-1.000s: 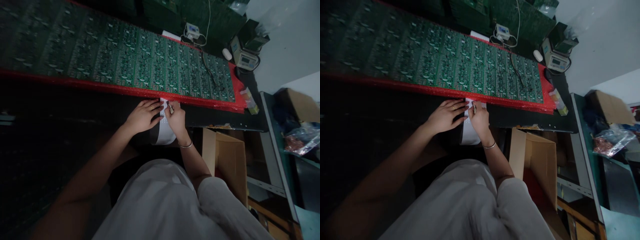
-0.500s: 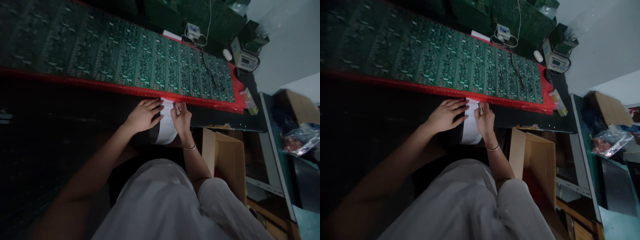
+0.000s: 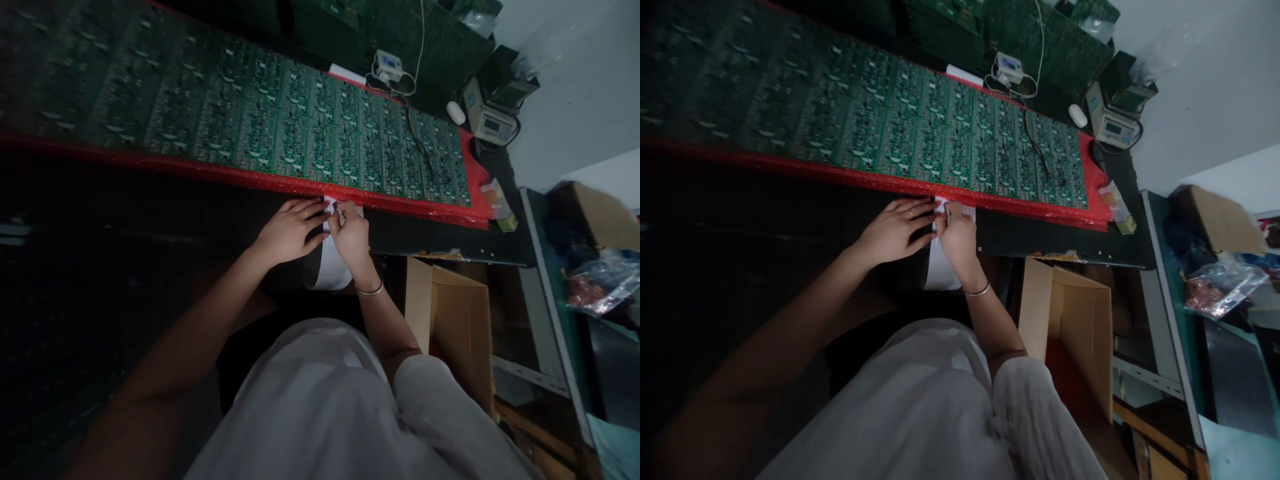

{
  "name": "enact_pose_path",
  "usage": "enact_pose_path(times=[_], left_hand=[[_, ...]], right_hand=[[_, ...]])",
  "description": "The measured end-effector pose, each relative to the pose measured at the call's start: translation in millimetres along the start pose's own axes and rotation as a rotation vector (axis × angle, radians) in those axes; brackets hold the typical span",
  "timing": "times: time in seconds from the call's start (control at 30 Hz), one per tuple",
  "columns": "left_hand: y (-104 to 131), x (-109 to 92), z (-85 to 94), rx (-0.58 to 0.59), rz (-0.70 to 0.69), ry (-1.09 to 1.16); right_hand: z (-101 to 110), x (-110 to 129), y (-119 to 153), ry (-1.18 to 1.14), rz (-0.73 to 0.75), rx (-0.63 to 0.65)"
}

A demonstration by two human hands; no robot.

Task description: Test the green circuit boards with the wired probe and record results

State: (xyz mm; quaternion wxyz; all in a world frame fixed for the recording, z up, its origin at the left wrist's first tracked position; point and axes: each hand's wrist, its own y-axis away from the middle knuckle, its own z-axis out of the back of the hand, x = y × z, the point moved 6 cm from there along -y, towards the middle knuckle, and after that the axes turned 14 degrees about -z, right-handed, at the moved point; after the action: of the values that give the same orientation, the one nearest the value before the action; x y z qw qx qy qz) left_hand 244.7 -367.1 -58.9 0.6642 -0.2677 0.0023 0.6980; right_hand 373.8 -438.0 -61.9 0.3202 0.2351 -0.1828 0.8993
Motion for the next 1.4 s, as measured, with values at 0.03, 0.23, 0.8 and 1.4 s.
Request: enact_pose_path(times=[0.03,0.23,0.8,1.4], left_hand=[[0.1,0.2,0.0,-0.007,-0.001,0.008],[-0.2,0.1,0.1,-0.024,-0.006,0.007],[-0.5,1.5,-2.8,-0.034,-0.029,-0.028],[-0.9,3.0,-4.9,-0.038,-0.029,-0.057]], right_hand=[[0.4,0.5,0.0,0.008,0.000,0.007],[1.6,5.6,-1.8,0.131,-0.036,0.096],[11.4,15.8,19.1,0.236,-0.041,0.152],[16.5,13.8,47.3,0.281,-0.027,0.096]])
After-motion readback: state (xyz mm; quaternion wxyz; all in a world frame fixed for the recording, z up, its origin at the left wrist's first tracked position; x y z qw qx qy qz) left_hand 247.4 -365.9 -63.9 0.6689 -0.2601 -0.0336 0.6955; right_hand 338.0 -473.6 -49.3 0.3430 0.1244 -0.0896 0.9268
